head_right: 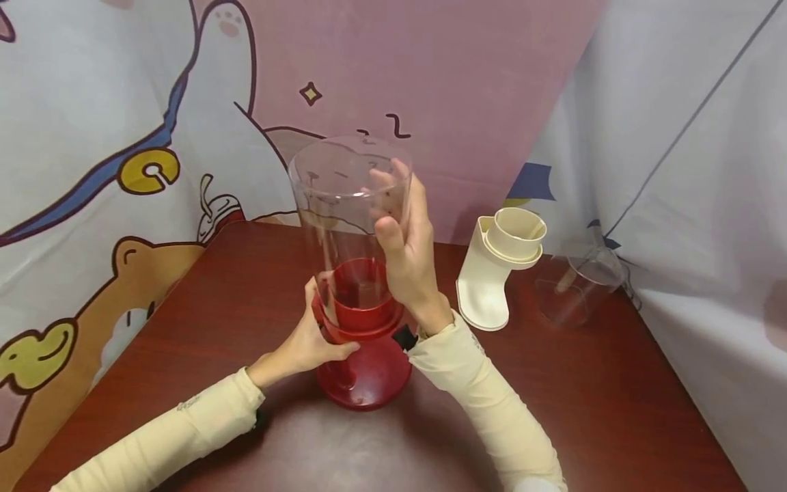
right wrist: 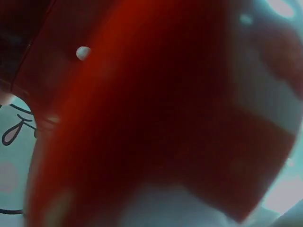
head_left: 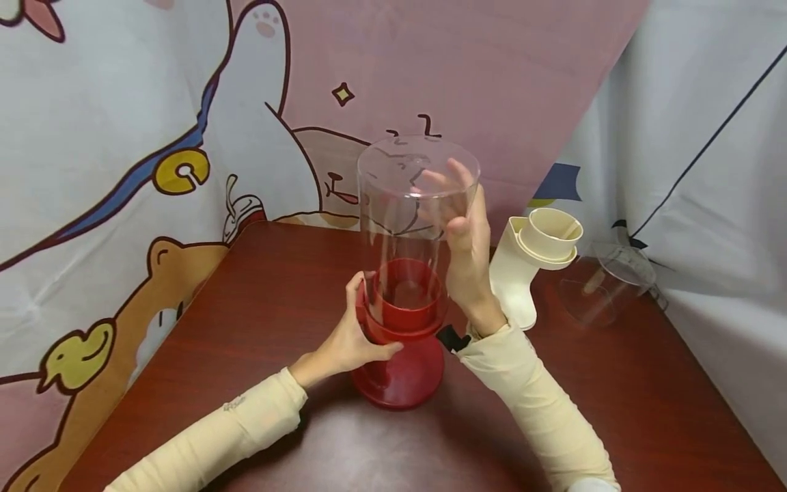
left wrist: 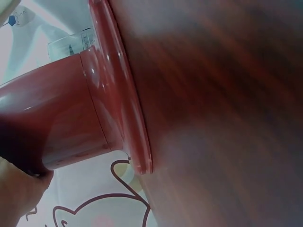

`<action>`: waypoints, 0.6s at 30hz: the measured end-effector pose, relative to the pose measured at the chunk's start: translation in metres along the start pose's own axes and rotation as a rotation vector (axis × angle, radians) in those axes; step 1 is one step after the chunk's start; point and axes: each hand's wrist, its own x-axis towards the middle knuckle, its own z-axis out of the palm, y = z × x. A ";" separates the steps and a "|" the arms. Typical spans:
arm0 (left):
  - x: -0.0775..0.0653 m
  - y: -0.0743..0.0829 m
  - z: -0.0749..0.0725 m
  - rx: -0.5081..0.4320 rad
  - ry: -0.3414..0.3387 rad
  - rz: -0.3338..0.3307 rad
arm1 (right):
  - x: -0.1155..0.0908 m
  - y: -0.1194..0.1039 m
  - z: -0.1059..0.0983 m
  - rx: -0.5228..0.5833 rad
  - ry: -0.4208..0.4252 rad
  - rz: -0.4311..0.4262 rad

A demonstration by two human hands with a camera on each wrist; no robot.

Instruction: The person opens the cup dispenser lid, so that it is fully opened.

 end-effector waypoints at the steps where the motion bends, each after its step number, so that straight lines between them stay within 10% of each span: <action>1: 0.000 0.000 0.000 0.009 0.001 -0.008 | 0.002 0.000 0.000 -0.014 -0.003 0.014; 18: 0.001 0.000 0.000 -0.013 -0.027 -0.032 | 0.015 0.021 -0.022 0.147 0.159 0.140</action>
